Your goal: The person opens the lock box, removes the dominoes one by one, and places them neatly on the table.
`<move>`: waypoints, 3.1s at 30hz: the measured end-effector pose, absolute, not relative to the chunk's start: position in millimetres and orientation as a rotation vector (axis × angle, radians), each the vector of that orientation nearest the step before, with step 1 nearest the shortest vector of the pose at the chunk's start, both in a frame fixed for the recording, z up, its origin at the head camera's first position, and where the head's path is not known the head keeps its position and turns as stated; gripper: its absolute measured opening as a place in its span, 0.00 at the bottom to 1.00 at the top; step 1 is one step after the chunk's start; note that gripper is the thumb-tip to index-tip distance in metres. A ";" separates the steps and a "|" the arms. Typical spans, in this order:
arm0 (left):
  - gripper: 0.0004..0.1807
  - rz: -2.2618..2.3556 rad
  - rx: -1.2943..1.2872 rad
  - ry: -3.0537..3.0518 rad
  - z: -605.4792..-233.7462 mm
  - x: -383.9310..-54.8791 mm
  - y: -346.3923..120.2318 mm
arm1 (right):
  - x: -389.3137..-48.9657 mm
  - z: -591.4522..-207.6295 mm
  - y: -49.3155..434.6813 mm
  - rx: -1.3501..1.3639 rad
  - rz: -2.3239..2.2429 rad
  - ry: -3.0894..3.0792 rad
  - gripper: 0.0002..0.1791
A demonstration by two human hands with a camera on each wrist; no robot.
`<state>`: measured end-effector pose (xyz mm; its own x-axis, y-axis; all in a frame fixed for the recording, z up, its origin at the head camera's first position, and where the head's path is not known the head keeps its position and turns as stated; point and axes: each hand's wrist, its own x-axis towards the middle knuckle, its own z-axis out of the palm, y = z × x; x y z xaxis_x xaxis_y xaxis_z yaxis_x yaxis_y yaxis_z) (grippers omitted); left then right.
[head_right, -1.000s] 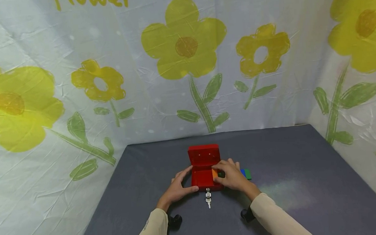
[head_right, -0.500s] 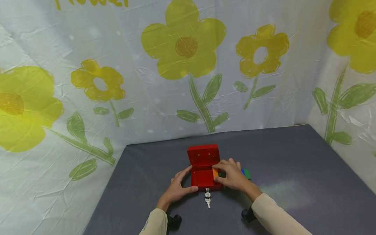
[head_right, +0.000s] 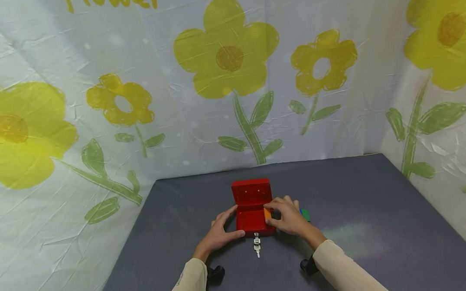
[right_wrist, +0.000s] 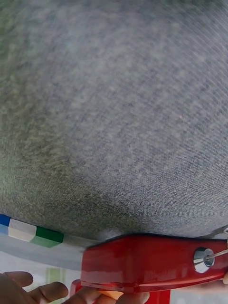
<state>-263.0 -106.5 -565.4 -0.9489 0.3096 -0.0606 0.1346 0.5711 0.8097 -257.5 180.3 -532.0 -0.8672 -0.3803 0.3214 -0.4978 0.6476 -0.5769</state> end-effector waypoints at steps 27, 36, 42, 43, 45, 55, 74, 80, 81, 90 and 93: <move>0.49 1.339 0.381 2.607 -564.2 -261.3 -106.7 | -255.5 -523.8 194.7 0.711 1.055 -2.656 0.24; 0.49 1.330 0.374 2.612 -565.5 -263.9 -106.6 | -255.1 -522.9 201.8 0.712 1.057 -2.637 0.24; 0.49 1.328 0.380 2.612 -567.6 -264.9 -106.6 | -255.1 -526.5 206.1 0.692 1.047 -2.646 0.24; 0.49 1.330 0.380 2.610 -567.9 -265.1 -106.6 | -254.8 -527.1 206.8 0.691 1.043 -2.647 0.24; 0.49 1.332 0.378 2.608 -568.3 -265.3 -106.7 | -253.7 -528.0 208.1 0.688 1.037 -2.649 0.24; 0.49 1.335 0.374 2.608 -568.2 -264.9 -106.5 | -250.2 -530.3 214.0 0.677 0.970 -2.642 0.24; 0.50 1.331 0.368 2.615 -567.1 -264.3 -106.4 | -243.6 -535.1 230.9 0.606 0.937 -2.649 0.23; 0.50 1.326 0.366 2.622 -567.8 -264.8 -106.0 | -242.5 -536.4 238.1 0.577 0.952 -2.652 0.23; 0.50 1.326 0.366 2.622 -568.0 -264.8 -105.9 | -242.4 -536.5 239.1 0.572 0.951 -2.655 0.23; 0.50 1.333 0.366 2.617 -567.8 -263.9 -106.0 | -240.5 -537.7 249.3 0.533 0.935 -2.666 0.23; 0.50 1.333 0.369 2.618 -567.5 -264.1 -106.2 | -239.0 -538.9 254.2 0.516 0.918 -2.662 0.23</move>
